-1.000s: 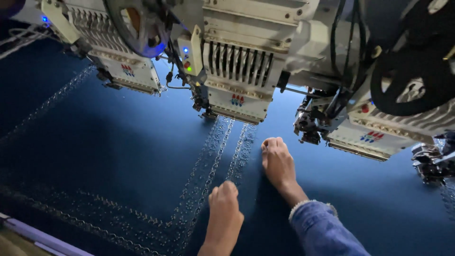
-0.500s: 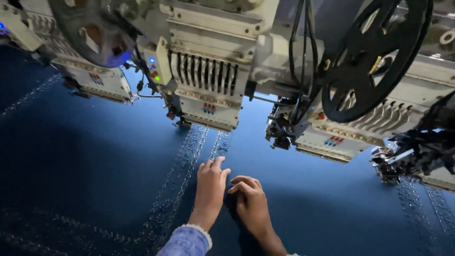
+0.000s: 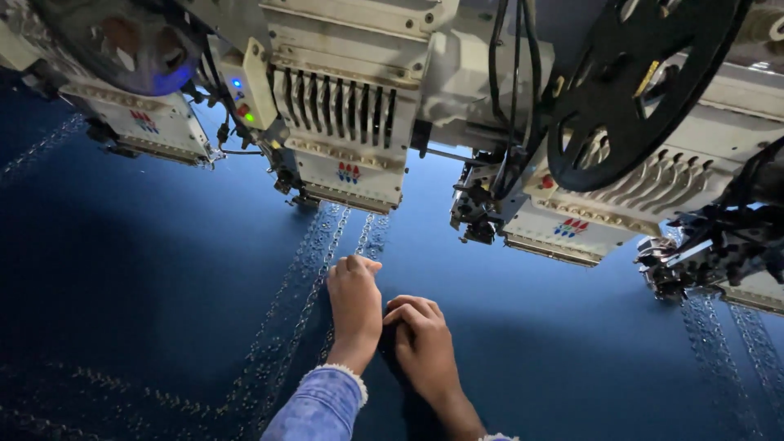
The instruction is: The person threads multiple industrial sewing machines in a row. They pull thread from the spools, guide it through the machine's tensioners and guides, and insert it into the needle area.
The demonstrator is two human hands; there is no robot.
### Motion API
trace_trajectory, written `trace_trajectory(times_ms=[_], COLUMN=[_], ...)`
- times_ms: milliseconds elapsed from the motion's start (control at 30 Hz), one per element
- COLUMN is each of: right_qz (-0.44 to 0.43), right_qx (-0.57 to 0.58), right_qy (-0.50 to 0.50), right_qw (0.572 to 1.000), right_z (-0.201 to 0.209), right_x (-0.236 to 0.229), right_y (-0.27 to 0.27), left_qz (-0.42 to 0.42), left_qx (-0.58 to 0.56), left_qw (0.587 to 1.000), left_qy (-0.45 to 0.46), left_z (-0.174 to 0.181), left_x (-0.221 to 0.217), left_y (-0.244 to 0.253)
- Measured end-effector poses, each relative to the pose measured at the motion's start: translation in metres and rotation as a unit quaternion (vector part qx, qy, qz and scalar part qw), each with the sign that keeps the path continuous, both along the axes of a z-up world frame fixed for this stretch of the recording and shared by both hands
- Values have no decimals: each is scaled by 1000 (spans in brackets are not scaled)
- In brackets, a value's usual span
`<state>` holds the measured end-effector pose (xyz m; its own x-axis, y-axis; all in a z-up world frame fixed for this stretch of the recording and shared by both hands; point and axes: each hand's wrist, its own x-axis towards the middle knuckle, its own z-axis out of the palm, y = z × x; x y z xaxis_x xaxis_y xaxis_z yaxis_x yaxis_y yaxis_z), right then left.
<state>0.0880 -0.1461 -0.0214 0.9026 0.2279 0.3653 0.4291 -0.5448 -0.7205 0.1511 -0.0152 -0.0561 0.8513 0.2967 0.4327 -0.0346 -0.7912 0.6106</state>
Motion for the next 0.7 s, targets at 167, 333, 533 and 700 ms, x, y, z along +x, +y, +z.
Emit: trace_trajectory(times_ms=[167,333,533,700], right_qz=[0,-72,-117,-89], right_qx=[2,-193,-294,-314], right_qy=[-23,-51,-85,-84], right_qw=[1000,977,945,942], right_z=[7,-7,-16,-14], right_x=[0,34,72,73], right_y=[2,14,38,34], left_qz=[-6,10,60,71], left_qx=[-107,-160,-165,-188], left_qw=[994,983,981,978], left_qy=[5,-92,-77,-59], left_z=[15,11,13,18], left_x=[1,-10,-16,-21], left_y=[8,13,19,14])
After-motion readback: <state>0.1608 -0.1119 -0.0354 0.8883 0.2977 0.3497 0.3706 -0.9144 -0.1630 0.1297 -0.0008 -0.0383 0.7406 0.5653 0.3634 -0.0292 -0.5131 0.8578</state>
